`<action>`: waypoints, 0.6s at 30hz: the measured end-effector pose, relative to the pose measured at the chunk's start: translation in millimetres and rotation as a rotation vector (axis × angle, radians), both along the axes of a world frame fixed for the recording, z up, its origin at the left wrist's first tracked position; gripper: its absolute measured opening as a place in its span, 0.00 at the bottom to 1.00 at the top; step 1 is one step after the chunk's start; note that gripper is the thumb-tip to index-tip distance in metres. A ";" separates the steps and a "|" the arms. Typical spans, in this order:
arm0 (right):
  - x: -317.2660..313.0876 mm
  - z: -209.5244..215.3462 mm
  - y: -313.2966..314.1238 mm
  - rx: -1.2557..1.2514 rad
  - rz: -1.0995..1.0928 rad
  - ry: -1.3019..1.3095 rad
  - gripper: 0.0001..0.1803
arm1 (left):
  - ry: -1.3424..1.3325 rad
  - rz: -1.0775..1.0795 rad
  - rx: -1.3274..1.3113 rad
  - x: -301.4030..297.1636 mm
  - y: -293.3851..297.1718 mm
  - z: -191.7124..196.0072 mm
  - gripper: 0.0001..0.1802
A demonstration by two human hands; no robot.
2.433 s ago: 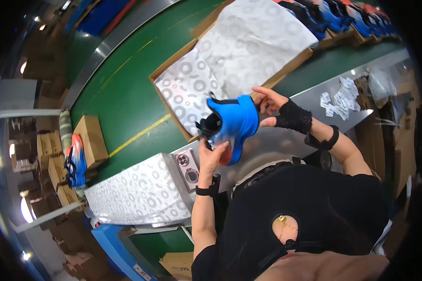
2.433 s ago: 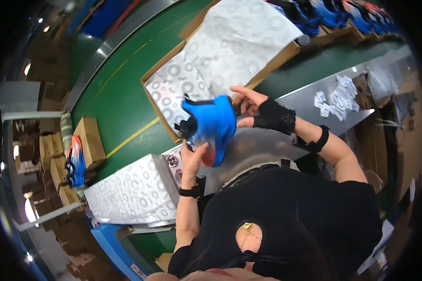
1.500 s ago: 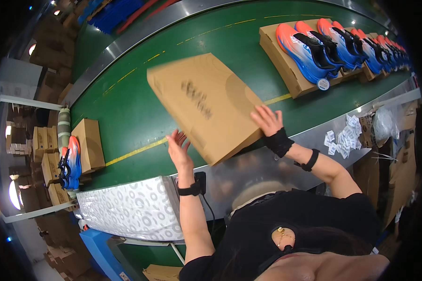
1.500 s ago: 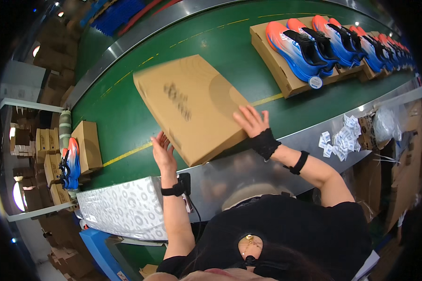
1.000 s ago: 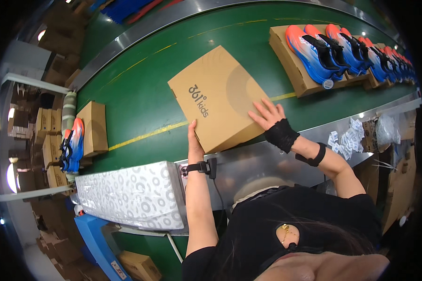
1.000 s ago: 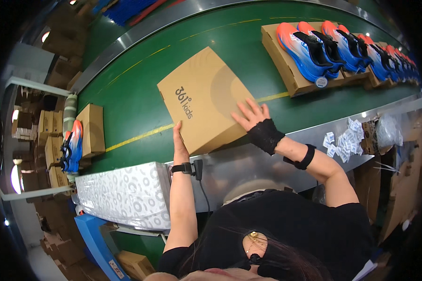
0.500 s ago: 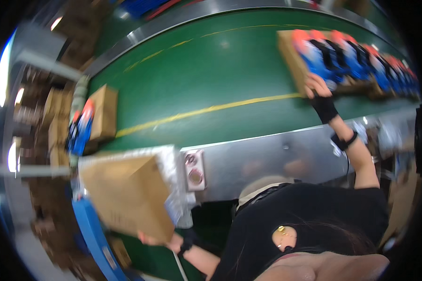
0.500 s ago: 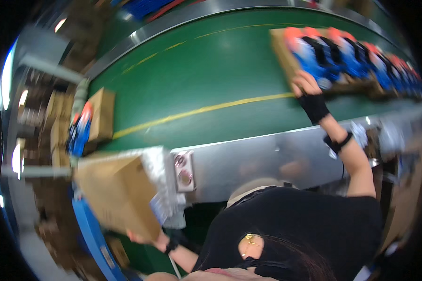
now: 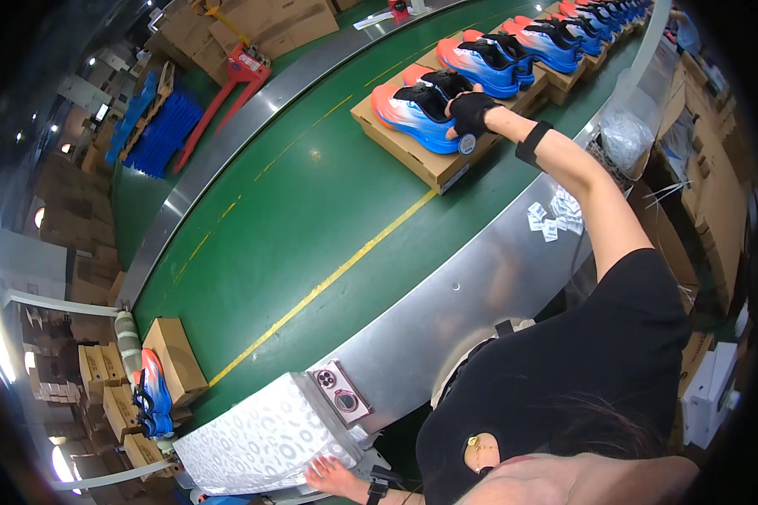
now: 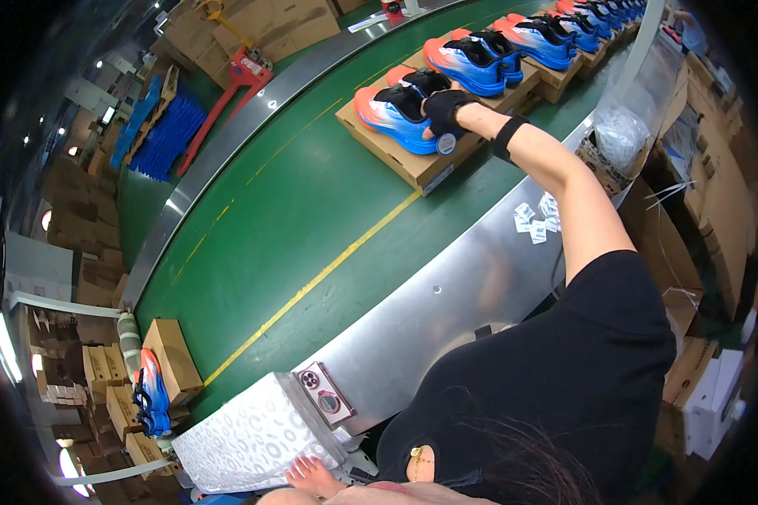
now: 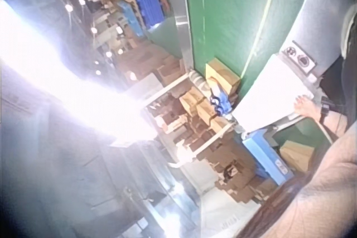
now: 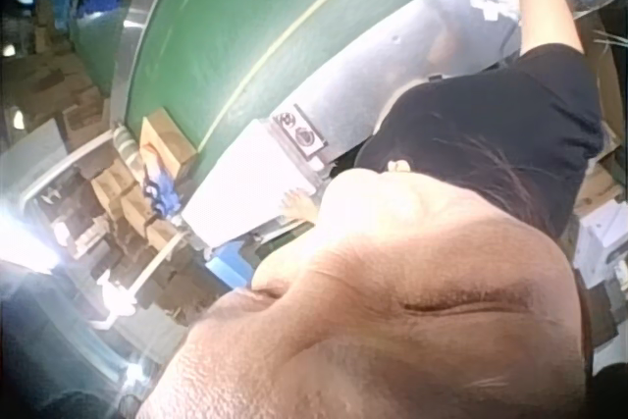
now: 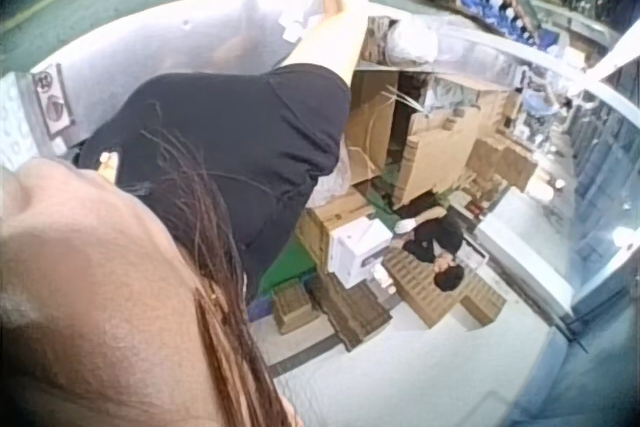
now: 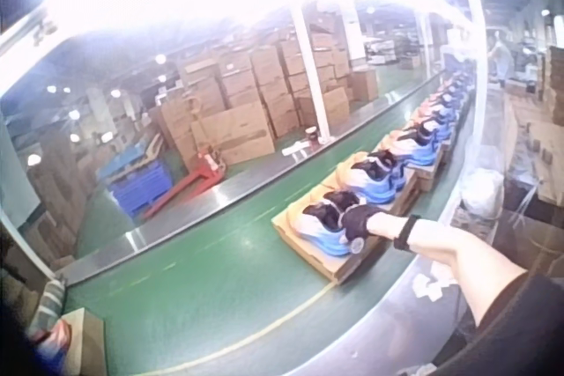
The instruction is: Pack shoes into boxes at a workstation.
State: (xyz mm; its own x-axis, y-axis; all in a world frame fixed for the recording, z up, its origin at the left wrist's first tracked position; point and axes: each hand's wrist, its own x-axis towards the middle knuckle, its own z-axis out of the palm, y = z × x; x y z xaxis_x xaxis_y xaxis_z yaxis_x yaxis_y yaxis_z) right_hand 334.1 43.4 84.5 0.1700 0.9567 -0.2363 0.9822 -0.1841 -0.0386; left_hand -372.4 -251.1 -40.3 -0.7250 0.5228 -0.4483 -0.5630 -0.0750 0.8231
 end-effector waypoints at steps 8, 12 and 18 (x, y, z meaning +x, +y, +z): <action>-56.1 92.7 -48.1 0.136 0.222 0.144 0.32 | 0.265 -0.762 -0.070 142.9 132.4 55.4 0.18; -96.2 90.5 -89.4 0.114 0.464 0.283 0.31 | 0.555 -0.972 0.027 213.4 188.9 80.2 0.15; -160.2 -29.1 -135.5 0.375 1.265 0.290 0.24 | 1.370 -1.339 0.413 294.3 232.0 78.2 0.18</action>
